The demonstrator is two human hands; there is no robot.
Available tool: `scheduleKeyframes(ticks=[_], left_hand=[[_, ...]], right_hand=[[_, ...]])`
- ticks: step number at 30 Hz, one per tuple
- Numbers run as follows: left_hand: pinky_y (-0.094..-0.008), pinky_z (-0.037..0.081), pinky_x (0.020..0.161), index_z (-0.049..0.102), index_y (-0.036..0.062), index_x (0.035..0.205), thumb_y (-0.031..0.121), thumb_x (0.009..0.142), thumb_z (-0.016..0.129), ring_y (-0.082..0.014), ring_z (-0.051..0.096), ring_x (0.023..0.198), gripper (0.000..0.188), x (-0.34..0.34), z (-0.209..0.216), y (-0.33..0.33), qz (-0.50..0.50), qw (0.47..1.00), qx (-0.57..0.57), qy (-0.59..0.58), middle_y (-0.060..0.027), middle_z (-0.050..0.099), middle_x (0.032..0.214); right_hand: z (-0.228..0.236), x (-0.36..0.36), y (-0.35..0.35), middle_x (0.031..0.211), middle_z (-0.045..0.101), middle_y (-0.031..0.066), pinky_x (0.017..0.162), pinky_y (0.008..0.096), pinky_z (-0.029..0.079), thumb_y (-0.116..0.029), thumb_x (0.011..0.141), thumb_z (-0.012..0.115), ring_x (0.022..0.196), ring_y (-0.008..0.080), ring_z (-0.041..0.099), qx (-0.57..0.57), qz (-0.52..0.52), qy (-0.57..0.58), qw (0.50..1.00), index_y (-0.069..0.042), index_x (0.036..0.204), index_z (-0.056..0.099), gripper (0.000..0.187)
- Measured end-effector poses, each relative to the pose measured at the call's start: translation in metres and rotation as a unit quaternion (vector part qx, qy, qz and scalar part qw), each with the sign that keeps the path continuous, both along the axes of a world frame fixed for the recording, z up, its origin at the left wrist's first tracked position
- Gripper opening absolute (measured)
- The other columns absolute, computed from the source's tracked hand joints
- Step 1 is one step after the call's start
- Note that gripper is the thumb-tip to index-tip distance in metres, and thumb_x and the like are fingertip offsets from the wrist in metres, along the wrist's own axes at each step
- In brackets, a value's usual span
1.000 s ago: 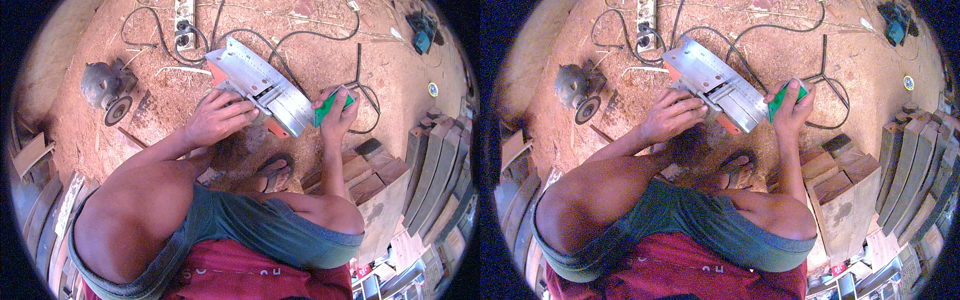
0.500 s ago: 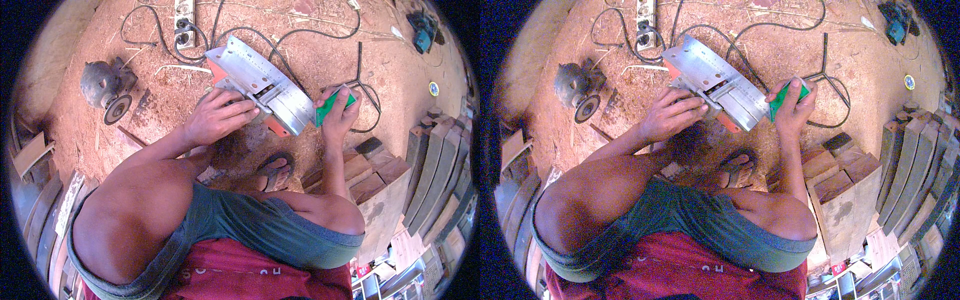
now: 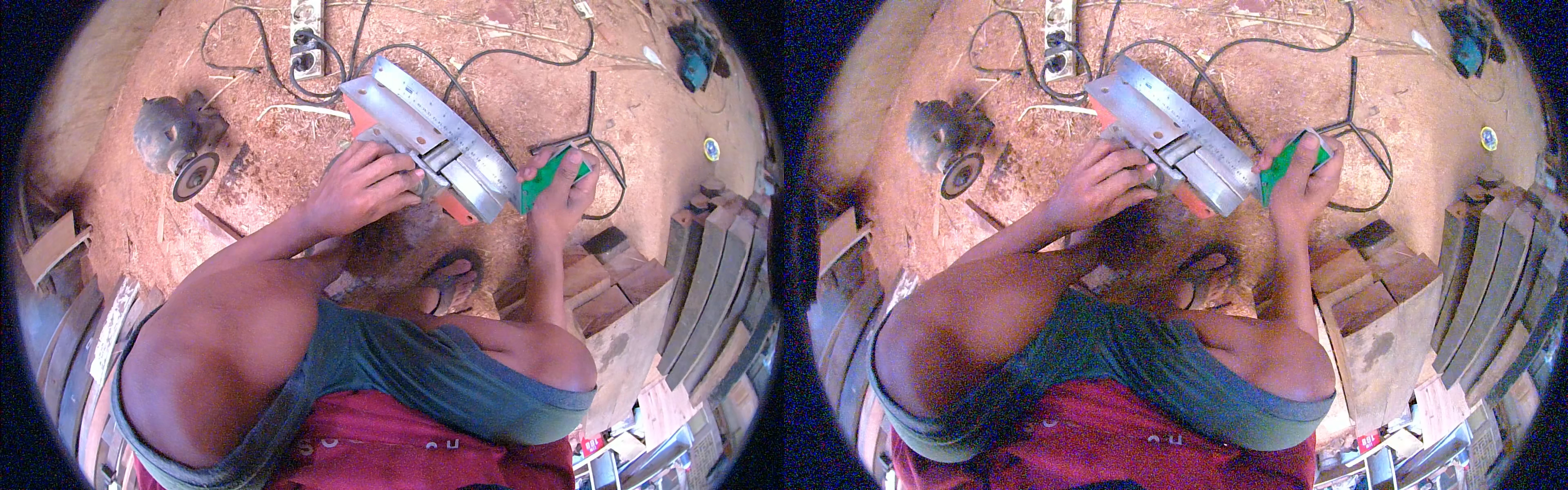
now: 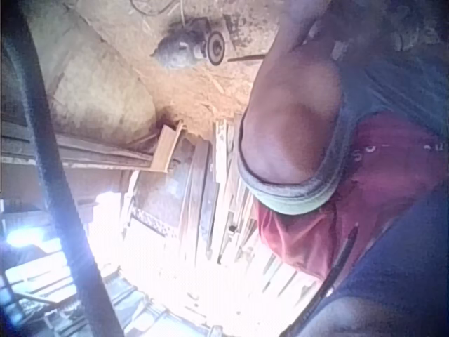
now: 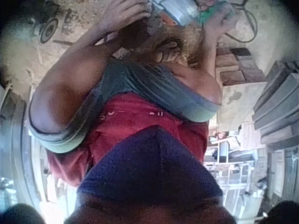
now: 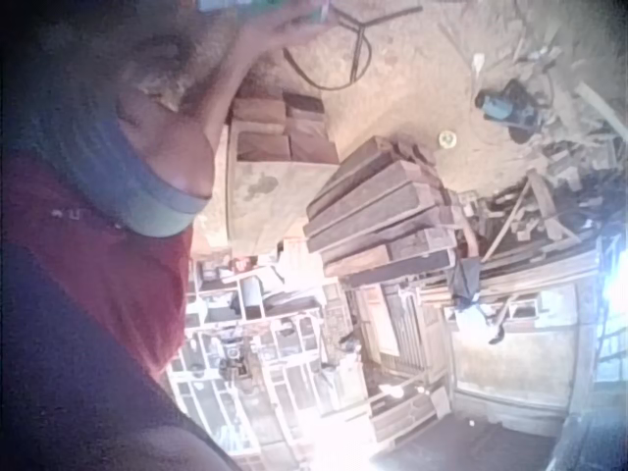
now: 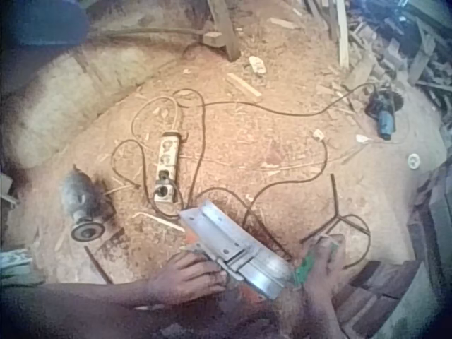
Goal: The person adjusts the blades of a hand planer by loosening screws with a screwdriver and checking the alignment with a square.
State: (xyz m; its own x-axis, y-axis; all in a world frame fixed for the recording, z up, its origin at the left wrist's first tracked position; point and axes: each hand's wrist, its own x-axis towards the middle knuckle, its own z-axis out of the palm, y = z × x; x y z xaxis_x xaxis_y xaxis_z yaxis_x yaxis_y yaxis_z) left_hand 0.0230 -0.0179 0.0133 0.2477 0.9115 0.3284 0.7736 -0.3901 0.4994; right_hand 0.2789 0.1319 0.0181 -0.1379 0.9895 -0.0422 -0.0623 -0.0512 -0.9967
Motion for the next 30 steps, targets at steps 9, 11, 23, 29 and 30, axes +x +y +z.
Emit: scheduleKeyframes(ticks=[9, 11, 23, 29, 30], left_hand=[[-0.0428, 0.055, 0.089, 0.075, 0.0068, 0.116, 0.025, 0.077, 0.091, -0.0306, 0.065, 0.106, 0.045, 0.001, 0.003, -0.001, 0.003, 1.0, -0.006, 0.004, -0.0066, 0.07, 0.118], [-0.0429, 0.055, 0.089, 0.075, 0.0067, 0.116, 0.025, 0.077, 0.091, -0.0308, 0.065, 0.106, 0.045, 0.001, 0.002, 0.0, 0.001, 1.0, -0.005, 0.002, -0.0066, 0.07, 0.118], [-0.0434, 0.056, 0.09, 0.074, 0.0081, 0.115, 0.025, 0.078, 0.09, -0.0315, 0.065, 0.107, 0.044, 0.001, 0.0, -0.002, 0.002, 1.0, -0.004, 0.003, -0.0066, 0.07, 0.119], [-0.0436, 0.056, 0.091, 0.073, 0.0086, 0.117, 0.025, 0.078, 0.09, -0.0312, 0.064, 0.108, 0.045, 0.001, -0.001, -0.003, 0.005, 1.0, -0.006, 0.004, -0.0065, 0.07, 0.12], [-0.0435, 0.056, 0.091, 0.073, 0.0086, 0.117, 0.025, 0.078, 0.09, -0.0311, 0.064, 0.108, 0.045, 0.001, -0.001, -0.003, 0.005, 1.0, -0.005, 0.004, -0.0064, 0.07, 0.12]], right_hand=[[0.03, -0.009, -0.016, 0.073, 0.063, 0.0128, 0.052, 0.0331, 0.053, -0.031, 0.116, 0.047, 0.057, 0.0176, 0.062, -0.009, 0.022, 0.021, 0.999, -0.006, 0.111, 0.042, 0.025], [0.03, -0.01, -0.017, 0.073, 0.063, 0.0125, 0.053, 0.0329, 0.054, -0.031, 0.116, 0.047, 0.057, 0.0174, 0.062, 0.002, 0.031, 0.011, 0.999, -0.006, 0.111, 0.042, 0.026], [0.027, -0.012, -0.025, 0.073, 0.063, 0.0125, 0.054, 0.0315, 0.052, -0.032, 0.116, 0.046, 0.058, 0.0167, 0.062, 0.012, 0.038, 0.018, 0.999, -0.006, 0.112, 0.041, 0.026], [0.028, -0.009, -0.026, 0.079, 0.061, 0.0141, 0.057, 0.0344, 0.056, -0.031, 0.117, 0.044, 0.063, 0.0193, 0.062, 0.005, 0.063, 0.019, 0.998, -0.008, 0.109, 0.038, 0.025], [0.028, -0.009, -0.026, 0.079, 0.061, 0.0141, 0.057, 0.0344, 0.056, -0.031, 0.117, 0.044, 0.063, 0.0193, 0.062, 0.005, 0.063, 0.019, 0.998, -0.008, 0.109, 0.038, 0.025]])
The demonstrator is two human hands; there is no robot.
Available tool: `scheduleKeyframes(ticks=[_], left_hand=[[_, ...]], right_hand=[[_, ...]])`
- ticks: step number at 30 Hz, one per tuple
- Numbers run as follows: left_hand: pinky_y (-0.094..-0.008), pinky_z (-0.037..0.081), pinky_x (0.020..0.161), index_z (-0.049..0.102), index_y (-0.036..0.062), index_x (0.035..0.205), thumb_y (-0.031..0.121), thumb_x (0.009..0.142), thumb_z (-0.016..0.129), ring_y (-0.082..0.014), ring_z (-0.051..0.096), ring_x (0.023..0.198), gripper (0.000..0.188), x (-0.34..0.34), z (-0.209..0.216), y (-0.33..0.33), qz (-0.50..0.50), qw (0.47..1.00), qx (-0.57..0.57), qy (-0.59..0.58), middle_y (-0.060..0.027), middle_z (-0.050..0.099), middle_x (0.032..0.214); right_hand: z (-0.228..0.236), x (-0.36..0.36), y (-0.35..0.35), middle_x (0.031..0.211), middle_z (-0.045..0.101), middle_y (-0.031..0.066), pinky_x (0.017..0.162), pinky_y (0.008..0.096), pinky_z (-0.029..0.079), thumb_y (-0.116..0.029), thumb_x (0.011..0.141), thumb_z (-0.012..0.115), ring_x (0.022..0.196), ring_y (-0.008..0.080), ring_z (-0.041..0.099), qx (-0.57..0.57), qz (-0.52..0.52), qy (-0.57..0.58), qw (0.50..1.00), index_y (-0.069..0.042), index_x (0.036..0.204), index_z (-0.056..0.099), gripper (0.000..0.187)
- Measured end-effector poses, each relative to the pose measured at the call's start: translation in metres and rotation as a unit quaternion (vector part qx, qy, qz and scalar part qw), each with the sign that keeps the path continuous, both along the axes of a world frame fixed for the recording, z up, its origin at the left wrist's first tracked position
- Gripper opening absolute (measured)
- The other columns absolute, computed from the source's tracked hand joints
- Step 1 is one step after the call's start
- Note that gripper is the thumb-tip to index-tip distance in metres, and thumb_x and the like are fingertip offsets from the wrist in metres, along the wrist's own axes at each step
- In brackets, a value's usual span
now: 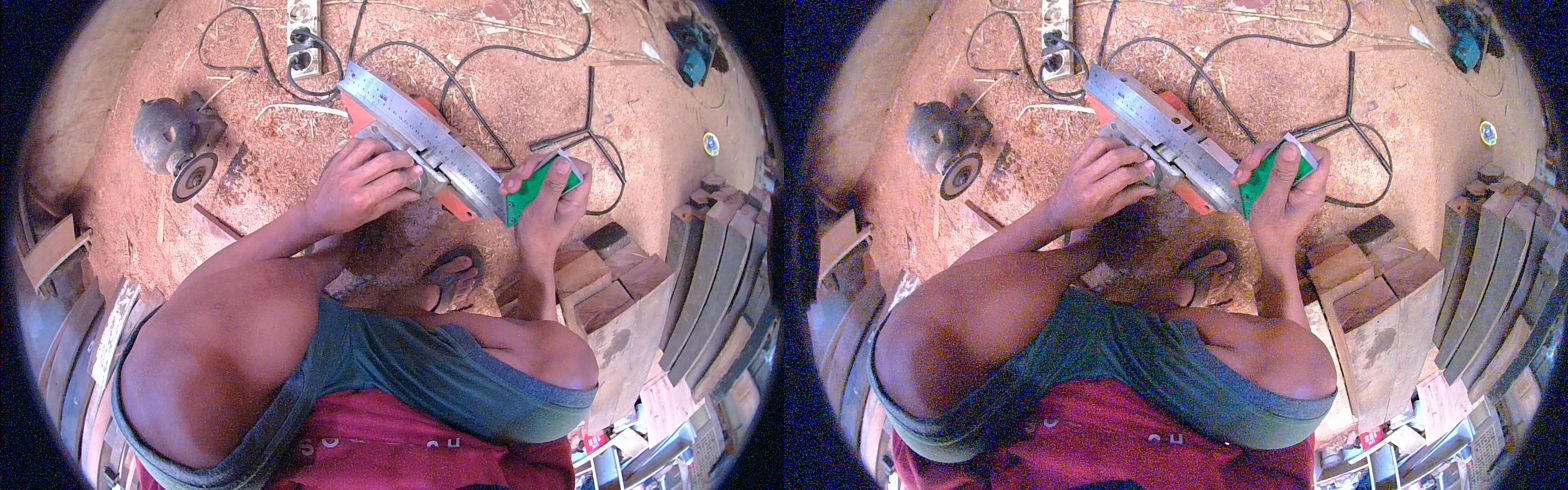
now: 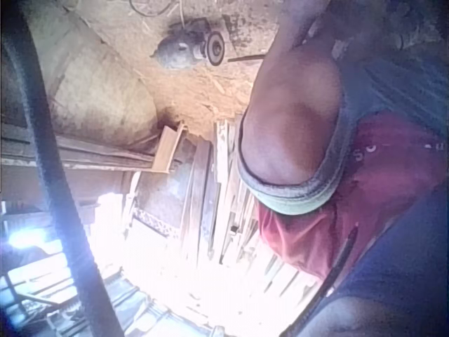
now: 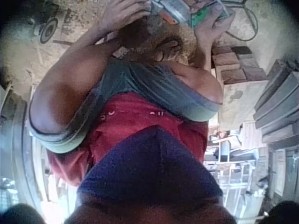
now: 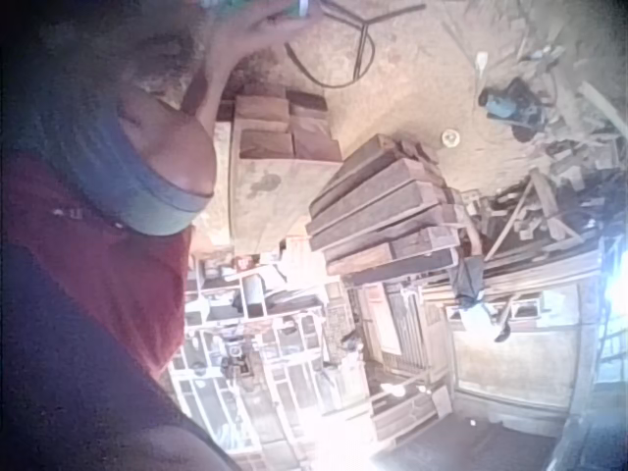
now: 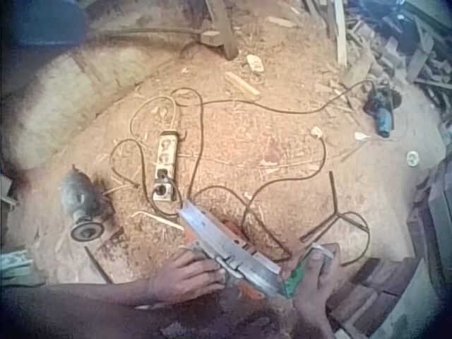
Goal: The person adjusts the blades of a hand planer by loosening screws with a screwdriver and checking the alignment with a square.
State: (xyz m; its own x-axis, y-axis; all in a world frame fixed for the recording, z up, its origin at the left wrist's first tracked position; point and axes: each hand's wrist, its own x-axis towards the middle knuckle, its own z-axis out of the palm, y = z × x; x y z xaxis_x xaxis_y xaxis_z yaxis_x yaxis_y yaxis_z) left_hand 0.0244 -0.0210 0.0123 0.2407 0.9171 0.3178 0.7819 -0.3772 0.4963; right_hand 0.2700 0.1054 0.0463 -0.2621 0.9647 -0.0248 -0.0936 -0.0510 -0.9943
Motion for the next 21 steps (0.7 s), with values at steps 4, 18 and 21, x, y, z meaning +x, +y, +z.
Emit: scheduleKeyframes(ticks=[4, 18, 21], left_hand=[[-0.0432, 0.056, 0.092, 0.073, 0.0085, 0.117, 0.024, 0.078, 0.091, -0.0308, 0.064, 0.108, 0.046, 0.0002, -0.0008, 0.0, 0.0, 1.0, -0.002, 0.002, -0.0062, 0.07, 0.12], [-0.0437, 0.056, 0.09, 0.075, 0.0089, 0.12, 0.023, 0.079, 0.089, -0.0304, 0.064, 0.108, 0.045, -0.0006, 0.0008, 0.0, -0.004, 1.0, -0.002, 0.001, -0.0054, 0.07, 0.12], [-0.0434, 0.056, 0.09, 0.075, 0.0091, 0.119, 0.022, 0.078, 0.089, -0.0301, 0.065, 0.107, 0.045, -0.0009, -0.0011, 0.0004, -0.008, 1.0, 0.002, 0.001, -0.005, 0.07, 0.12]], right_hand=[[-0.0013, -0.0021, -0.0007, 0.077, 0.062, 0.0133, 0.056, 0.033, 0.054, -0.031, 0.117, 0.045, 0.061, 0.018, 0.061, 0.002, -0.016, 0.002, 1.0, -0.007, 0.11, 0.04, 0.025], [0.0011, -0.0005, 0.0003, 0.08, 0.061, 0.0147, 0.058, 0.0342, 0.056, -0.033, 0.116, 0.047, 0.063, 0.0191, 0.061, -0.015, -0.012, -0.007, 1.0, -0.007, 0.109, 0.038, 0.028], [-0.0003, 0.0005, -0.0002, 0.08, 0.061, 0.0147, 0.057, 0.034, 0.056, -0.033, 0.116, 0.047, 0.062, 0.0192, 0.061, -0.013, -0.012, -0.008, 1.0, -0.007, 0.109, 0.038, 0.028]])
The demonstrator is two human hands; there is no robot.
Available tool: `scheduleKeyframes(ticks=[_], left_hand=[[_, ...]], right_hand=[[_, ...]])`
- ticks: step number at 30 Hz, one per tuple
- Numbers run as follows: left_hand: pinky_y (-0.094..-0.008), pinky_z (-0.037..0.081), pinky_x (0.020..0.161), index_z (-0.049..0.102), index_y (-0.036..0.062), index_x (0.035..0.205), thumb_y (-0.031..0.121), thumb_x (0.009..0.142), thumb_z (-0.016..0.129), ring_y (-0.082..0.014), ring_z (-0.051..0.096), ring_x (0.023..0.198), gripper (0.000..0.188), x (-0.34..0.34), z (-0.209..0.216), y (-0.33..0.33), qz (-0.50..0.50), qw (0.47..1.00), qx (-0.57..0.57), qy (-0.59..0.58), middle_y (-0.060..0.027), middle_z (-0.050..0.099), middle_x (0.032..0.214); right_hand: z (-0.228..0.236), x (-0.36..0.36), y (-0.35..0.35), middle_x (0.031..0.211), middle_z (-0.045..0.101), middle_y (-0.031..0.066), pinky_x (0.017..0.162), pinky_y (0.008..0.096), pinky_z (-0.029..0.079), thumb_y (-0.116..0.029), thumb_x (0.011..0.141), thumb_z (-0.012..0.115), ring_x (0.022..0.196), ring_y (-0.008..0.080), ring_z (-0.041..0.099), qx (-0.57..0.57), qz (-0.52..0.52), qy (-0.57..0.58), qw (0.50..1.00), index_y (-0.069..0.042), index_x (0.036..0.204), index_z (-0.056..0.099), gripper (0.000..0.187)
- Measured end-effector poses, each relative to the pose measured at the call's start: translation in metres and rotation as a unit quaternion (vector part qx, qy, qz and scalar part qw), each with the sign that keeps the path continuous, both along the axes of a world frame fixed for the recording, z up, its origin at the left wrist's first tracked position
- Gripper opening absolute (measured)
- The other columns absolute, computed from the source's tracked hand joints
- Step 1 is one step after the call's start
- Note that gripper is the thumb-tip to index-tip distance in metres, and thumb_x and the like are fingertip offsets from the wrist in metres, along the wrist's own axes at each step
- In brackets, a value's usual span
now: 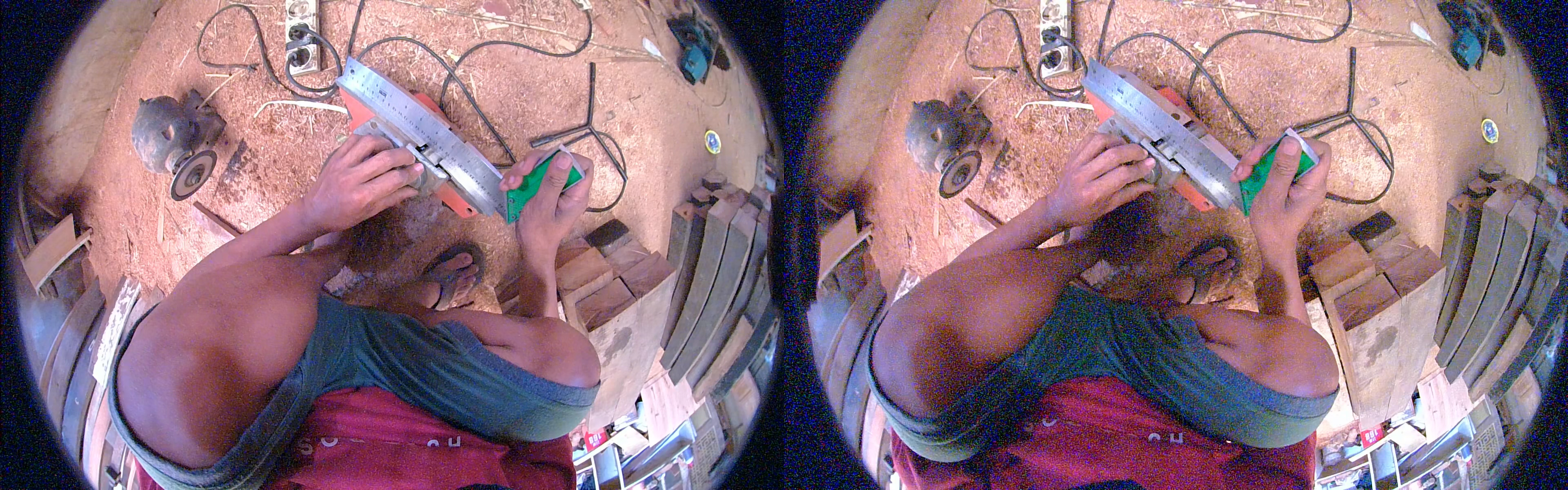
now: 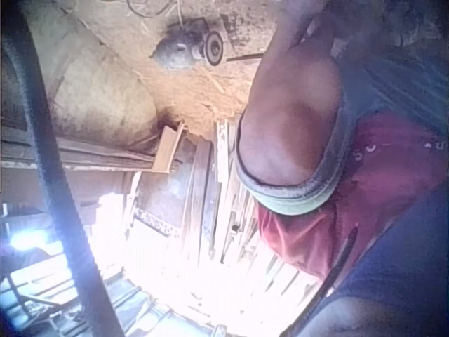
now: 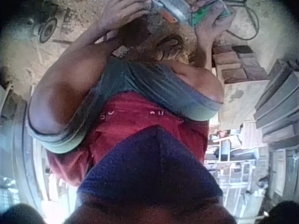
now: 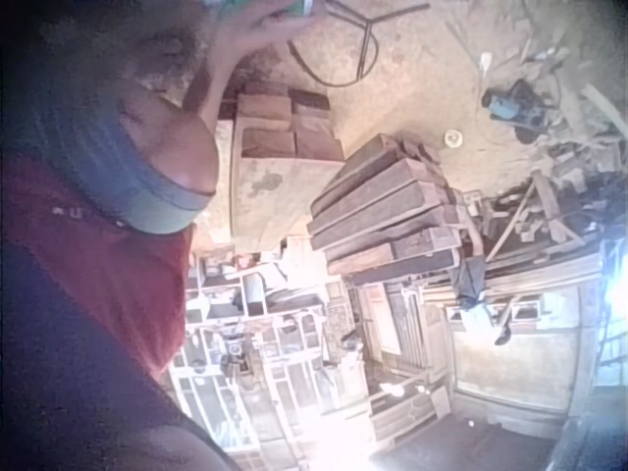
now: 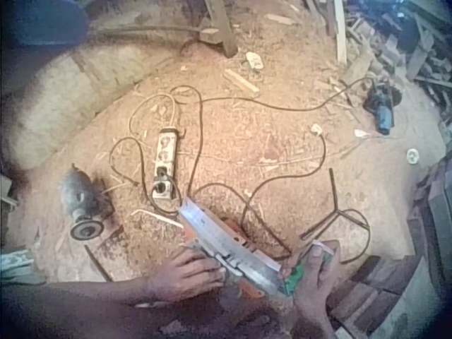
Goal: The person adjusts the blades of a hand planer by loosening screws with a screwdriver and checking the alignment with a square.
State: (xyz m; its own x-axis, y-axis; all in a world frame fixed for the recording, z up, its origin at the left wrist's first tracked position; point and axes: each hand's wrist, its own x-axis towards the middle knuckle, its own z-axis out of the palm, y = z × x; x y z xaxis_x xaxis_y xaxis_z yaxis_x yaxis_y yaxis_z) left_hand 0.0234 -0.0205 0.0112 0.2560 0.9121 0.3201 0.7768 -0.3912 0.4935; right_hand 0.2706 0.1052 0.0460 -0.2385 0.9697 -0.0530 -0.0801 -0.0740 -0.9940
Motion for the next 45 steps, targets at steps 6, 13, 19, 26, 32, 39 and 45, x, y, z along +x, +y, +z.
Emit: scheduleKeyframes(ticks=[6, 13, 19, 26, 32, 39, 45], left_hand=[[-0.0422, 0.054, 0.091, 0.076, 0.0119, 0.121, 0.022, 0.079, 0.085, -0.0267, 0.063, 0.107, 0.044, -0.002, -0.003, -0.002, -0.006, 1.0, 0.013, 0.015, -0.0012, 0.069, 0.123], [-0.0417, 0.053, 0.093, 0.075, 0.014, 0.125, 0.022, 0.082, 0.076, -0.0242, 0.062, 0.108, 0.044, -0.003, 0.002, -0.001, -0.03, 0.999, 0.007, 0.045, 0.0006, 0.068, 0.126], [-0.042, 0.053, 0.093, 0.075, 0.0128, 0.122, 0.023, 0.082, 0.082, -0.0245, 0.063, 0.105, 0.042, -0.002, -0.003, -0.001, -0.013, 1.0, 0.026, 0.01, -0.0006, 0.068, 0.123], [-0.043, 0.053, 0.092, 0.075, 0.0126, 0.117, 0.026, 0.08, 0.087, -0.0249, 0.063, 0.103, 0.041, 0.001, 0.0, 0.001, 0.007, 1.0, 0.013, 0.004, -0.0007, 0.068, 0.12], [-0.0425, 0.055, 0.089, 0.074, 0.0099, 0.12, 0.023, 0.077, 0.09, -0.0302, 0.064, 0.106, 0.047, -0.001, 0.001, 0.001, 0.001, 1.0, 0.014, 0.003, -0.0046, 0.069, 0.12], [-0.042, 0.055, 0.089, 0.074, 0.0096, 0.119, 0.024, 0.077, 0.091, -0.0293, 0.064, 0.105, 0.047, -0.001, 0.0, 0.002, -0.001, 1.0, 0.02, 0.004, -0.0049, 0.07, 0.12], [-0.0423, 0.053, 0.09, 0.075, 0.0129, 0.117, 0.027, 0.08, 0.088, -0.0244, 0.063, 0.103, 0.042, 0.001, -0.002, 0.001, 0.013, 1.0, 0.022, 0.009, 0.0006, 0.067, 0.12]], right_hand=[[0.003, -0.001, 0.0, 0.079, 0.061, 0.0147, 0.057, 0.0341, 0.056, -0.033, 0.116, 0.047, 0.062, 0.019, 0.062, 0.011, 0.008, -0.019, 1.0, -0.007, 0.108, 0.037, 0.029], [0.001, -0.003, 0.001, 0.07, 0.062, 0.0113, 0.054, 0.0313, 0.052, -0.029, 0.117, 0.043, 0.057, 0.017, 0.061, 0.005, -0.023, -0.033, 0.999, -0.005, 0.112, 0.041, 0.025], [0.0, -0.004, 0.001, 0.071, 0.063, 0.0117, 0.054, 0.0318, 0.052, -0.03, 0.117, 0.044, 0.057, 0.0172, 0.061, 0.007, -0.015, -0.027, 0.999, -0.005, 0.112, 0.041, 0.026], [-0.001, -0.002, 0.002, 0.074, 0.064, 0.0116, 0.054, 0.0315, 0.053, -0.031, 0.116, 0.046, 0.057, 0.017, 0.062, 0.003, -0.023, -0.021, 1.0, -0.005, 0.112, 0.041, 0.027], [-0.002, -0.004, 0.002, 0.074, 0.063, 0.0115, 0.053, 0.0312, 0.053, -0.031, 0.116, 0.047, 0.057, 0.0164, 0.062, 0.005, -0.019, -0.022, 1.0, -0.006, 0.112, 0.041, 0.026], [-0.001, -0.003, 0.0, 0.072, 0.063, 0.012, 0.053, 0.031, 0.051, -0.031, 0.116, 0.045, 0.057, 0.0167, 0.061, 0.011, -0.012, -0.023, 1.0, -0.006, 0.112, 0.04, 0.026], [0.002, -0.002, 0.0, 0.079, 0.062, 0.0152, 0.058, 0.0337, 0.056, -0.034, 0.115, 0.048, 0.062, 0.0185, 0.062, -0.001, 0.006, -0.011, 1.0, -0.007, 0.109, 0.037, 0.03]])
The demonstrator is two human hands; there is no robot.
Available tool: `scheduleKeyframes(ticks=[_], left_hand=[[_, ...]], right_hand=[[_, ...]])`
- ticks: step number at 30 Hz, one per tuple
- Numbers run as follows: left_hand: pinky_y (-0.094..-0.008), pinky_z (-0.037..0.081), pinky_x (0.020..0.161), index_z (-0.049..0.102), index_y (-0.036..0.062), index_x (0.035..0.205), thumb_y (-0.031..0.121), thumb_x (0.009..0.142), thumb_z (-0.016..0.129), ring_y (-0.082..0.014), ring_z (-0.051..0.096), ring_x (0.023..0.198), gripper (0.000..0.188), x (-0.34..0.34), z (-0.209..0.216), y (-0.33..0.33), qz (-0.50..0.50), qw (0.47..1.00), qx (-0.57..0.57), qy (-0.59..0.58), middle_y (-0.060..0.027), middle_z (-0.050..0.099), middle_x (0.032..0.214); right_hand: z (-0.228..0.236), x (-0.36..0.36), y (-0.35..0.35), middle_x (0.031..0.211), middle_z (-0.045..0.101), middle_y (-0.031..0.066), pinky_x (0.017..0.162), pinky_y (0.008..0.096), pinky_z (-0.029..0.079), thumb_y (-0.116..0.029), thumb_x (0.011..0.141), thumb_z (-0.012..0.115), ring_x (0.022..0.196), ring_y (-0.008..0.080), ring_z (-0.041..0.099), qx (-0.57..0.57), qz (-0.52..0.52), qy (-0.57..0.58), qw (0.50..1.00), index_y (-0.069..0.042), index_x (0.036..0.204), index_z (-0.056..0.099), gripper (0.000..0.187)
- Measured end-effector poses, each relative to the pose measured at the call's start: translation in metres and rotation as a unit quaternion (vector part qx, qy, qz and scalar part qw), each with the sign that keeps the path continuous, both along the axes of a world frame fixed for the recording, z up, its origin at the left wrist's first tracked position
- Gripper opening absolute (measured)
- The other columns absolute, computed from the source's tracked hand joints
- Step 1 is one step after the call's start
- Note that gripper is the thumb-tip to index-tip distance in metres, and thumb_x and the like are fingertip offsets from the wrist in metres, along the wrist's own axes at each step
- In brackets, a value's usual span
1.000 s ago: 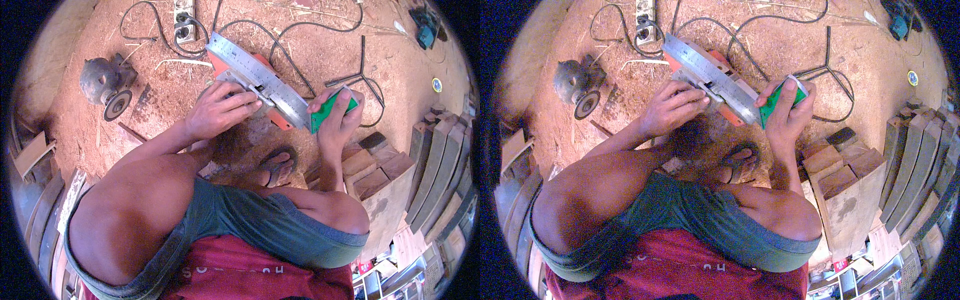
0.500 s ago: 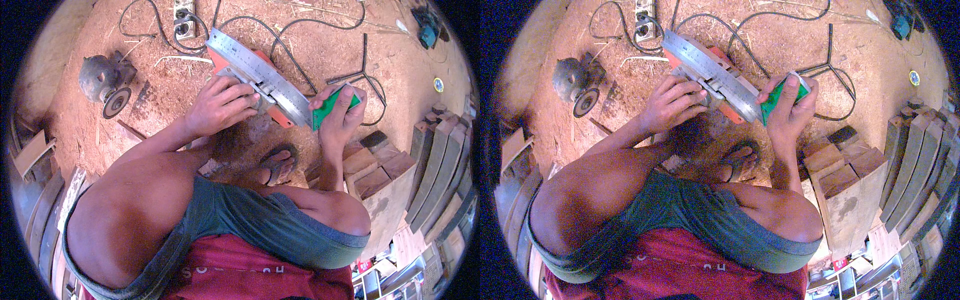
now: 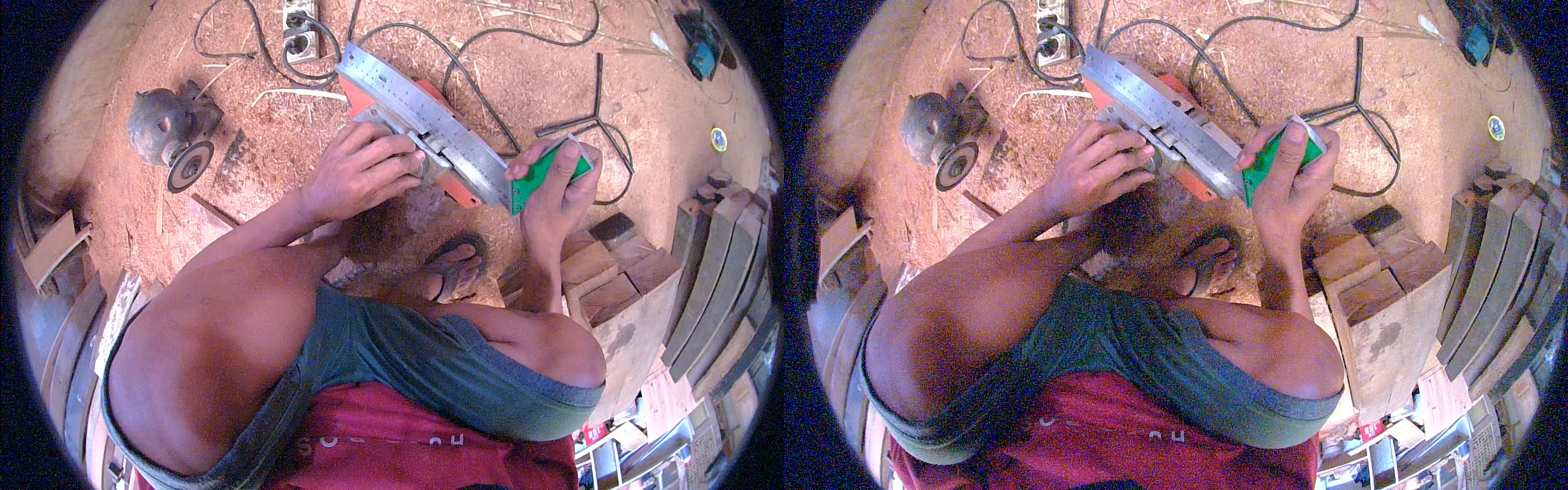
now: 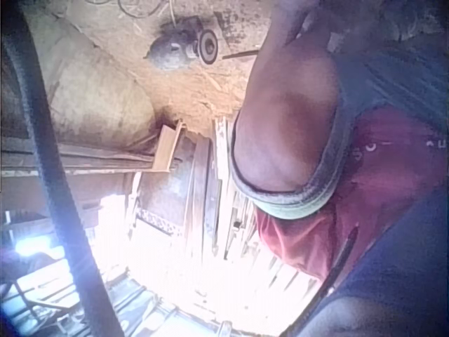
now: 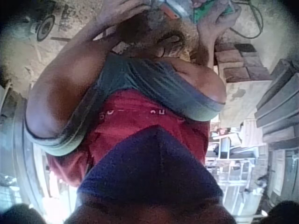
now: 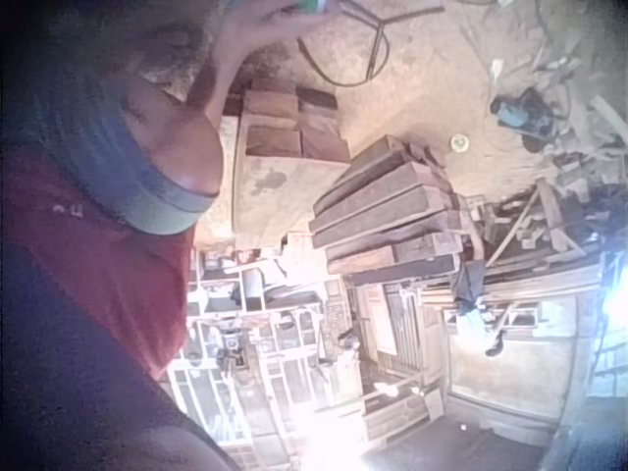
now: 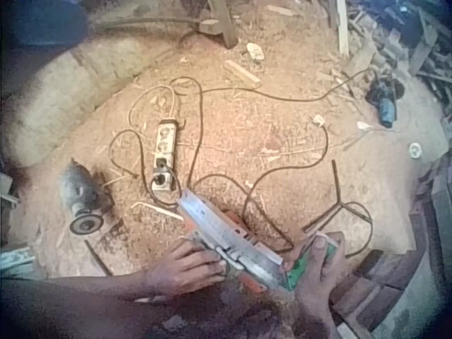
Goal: The person adjusts the blades of a hand planer by loosening screws with a screwdriver and checking the alignment with a square.
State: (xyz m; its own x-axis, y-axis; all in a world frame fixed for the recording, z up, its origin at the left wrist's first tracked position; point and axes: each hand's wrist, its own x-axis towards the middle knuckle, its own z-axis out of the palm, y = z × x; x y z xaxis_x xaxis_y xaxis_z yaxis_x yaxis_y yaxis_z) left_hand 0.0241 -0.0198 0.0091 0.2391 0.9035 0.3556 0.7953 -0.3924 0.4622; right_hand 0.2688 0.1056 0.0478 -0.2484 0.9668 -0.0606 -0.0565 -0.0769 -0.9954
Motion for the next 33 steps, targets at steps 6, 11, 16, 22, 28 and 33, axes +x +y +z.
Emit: scheduleKeyframes(ticks=[6, 11, 16, 22, 28, 33], left_hand=[[-0.0417, 0.054, 0.089, 0.075, 0.0124, 0.117, 0.028, 0.08, 0.088, -0.0245, 0.063, 0.103, 0.041, 0.0, 0.0, 0.001, 0.002, 1.0, -0.008, -0.009, 0.0005, 0.068, 0.12], [-0.0419, 0.054, 0.089, 0.075, 0.0131, 0.118, 0.027, 0.081, 0.086, -0.0247, 0.063, 0.104, 0.041, 0.0, 0.0, 0.001, -0.007, 1.0, 0.003, 0.002, 0.0008, 0.068, 0.122], [-0.0424, 0.054, 0.09, 0.075, 0.0146, 0.122, 0.023, 0.077, 0.085, -0.0244, 0.063, 0.105, 0.047, -0.002, 0.001, -0.001, -0.031, 0.999, -0.008, 0.028, 0.0011, 0.068, 0.123], [-0.0416, 0.053, 0.092, 0.075, 0.0146, 0.123, 0.024, 0.081, 0.081, -0.0239, 0.063, 0.106, 0.043, -0.001, -0.002, 0.0, -0.01, 1.0, -0.017, -0.009, 0.0015, 0.068, 0.123], [-0.0414, 0.052, 0.093, 0.074, 0.0128, 0.12, 0.024, 0.082, 0.08, -0.0236, 0.063, 0.106, 0.04, -0.006, 0.009, 0.004, -0.076, 0.994, 0.012, 0.083, 0.0004, 0.069, 0.122], [-0.0423, 0.053, 0.093, 0.074, 0.0143, 0.124, 0.023, 0.084, 0.071, -0.0227, 0.064, 0.108, 0.04, -0.003, 0.002, -0.001, -0.033, 0.999, -0.026, 0.023, 0.0011, 0.069, 0.125]], right_hand=[[-0.001, -0.004, 0.001, 0.069, 0.062, 0.0114, 0.052, 0.0304, 0.05, -0.033, 0.116, 0.045, 0.055, 0.0162, 0.06, 0.002, -0.025, -0.023, 0.999, -0.007, 0.112, 0.038, 0.027], [-0.003, -0.004, 0.0, 0.07, 0.063, 0.0113, 0.052, 0.0302, 0.051, -0.033, 0.116, 0.045, 0.055, 0.0164, 0.061, 0.013, -0.027, -0.021, 0.999, -0.006, 0.112, 0.038, 0.028], [-0.002, -0.004, 0.0, 0.071, 0.063, 0.0119, 0.052, 0.0307, 0.051, -0.032, 0.116, 0.046, 0.055, 0.0168, 0.061, 0.019, -0.029, -0.023, 0.999, -0.006, 0.112, 0.038, 0.028], [-0.001, -0.003, 0.001, 0.073, 0.064, 0.012, 0.052, 0.031, 0.051, -0.033, 0.116, 0.046, 0.055, 0.0171, 0.062, 0.017, -0.024, -0.03, 0.999, -0.006, 0.112, 0.038, 0.028], [-0.002, -0.004, 0.0, 0.071, 0.063, 0.0119, 0.052, 0.0308, 0.051, -0.033, 0.116, 0.047, 0.055, 0.017, 0.062, 0.008, -0.035, -0.028, 0.999, -0.005, 0.112, 0.038, 0.029], [-0.002, -0.005, 0.0, 0.07, 0.063, 0.0115, 0.052, 0.0306, 0.051, -0.032, 0.116, 0.047, 0.055, 0.0167, 0.062, 0.02, -0.029, -0.029, 0.999, -0.005, 0.111, 0.038, 0.029]])
